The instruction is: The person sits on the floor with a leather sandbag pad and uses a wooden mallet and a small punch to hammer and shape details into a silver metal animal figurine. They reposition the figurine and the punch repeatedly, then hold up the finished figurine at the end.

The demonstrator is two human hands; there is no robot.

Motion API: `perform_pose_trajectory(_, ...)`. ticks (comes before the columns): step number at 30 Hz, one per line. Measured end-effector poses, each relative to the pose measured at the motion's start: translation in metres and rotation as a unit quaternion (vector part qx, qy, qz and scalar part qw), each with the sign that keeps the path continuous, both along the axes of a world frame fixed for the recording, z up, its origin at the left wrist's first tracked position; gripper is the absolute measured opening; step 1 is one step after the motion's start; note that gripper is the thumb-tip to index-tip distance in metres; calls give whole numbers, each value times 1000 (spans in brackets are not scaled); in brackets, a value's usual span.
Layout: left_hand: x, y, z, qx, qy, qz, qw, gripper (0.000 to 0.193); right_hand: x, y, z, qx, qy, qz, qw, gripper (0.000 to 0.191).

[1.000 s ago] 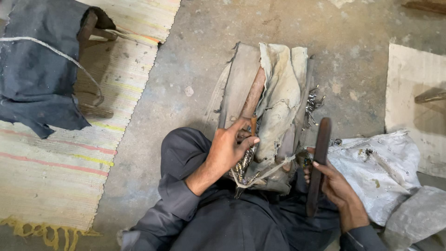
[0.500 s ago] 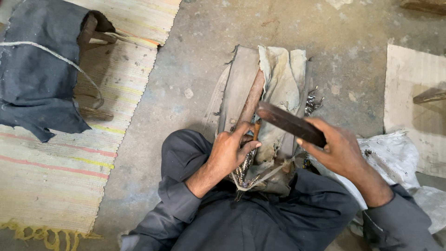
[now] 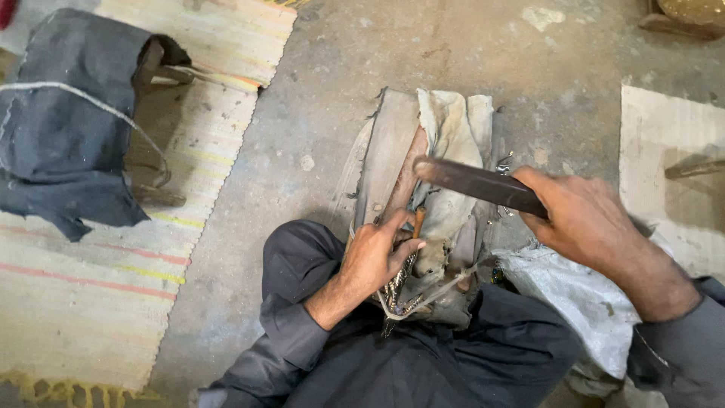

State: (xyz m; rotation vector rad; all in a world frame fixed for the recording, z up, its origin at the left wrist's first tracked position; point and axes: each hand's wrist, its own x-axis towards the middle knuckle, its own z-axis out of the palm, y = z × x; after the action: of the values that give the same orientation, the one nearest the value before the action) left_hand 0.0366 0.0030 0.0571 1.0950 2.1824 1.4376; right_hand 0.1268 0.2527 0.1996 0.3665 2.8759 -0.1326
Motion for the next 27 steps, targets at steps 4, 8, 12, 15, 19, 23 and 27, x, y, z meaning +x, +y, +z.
perform_pose_trajectory(4,1,0,0,9,16,1,1000,37,3,2,-7,39,-26,14,999,41)
perform_pose_trajectory(8,0,1,-1,27,27,6,999,37,6,5,-10,29,-17,26,999,44)
perform_pose_trajectory(12,0,1,-1,24,22,-5,999,34,9,8,-12,15,3,4,1000,33)
perform_pose_trajectory(15,1,0,-1,10,9,1,1000,35,11,8,-15,74,-11,47,996,48)
perform_pose_trajectory(19,0,1,-2,12,9,-7,1000,33,12,10,-18,32,31,38,998,40)
perform_pose_trajectory(23,-1,1,-5,28,13,-2,1000,33,12,13,-19,66,14,46,997,45)
perform_pose_trajectory(27,0,1,-6,57,16,4,998,33,12,11,-16,5,-24,-11,1000,34)
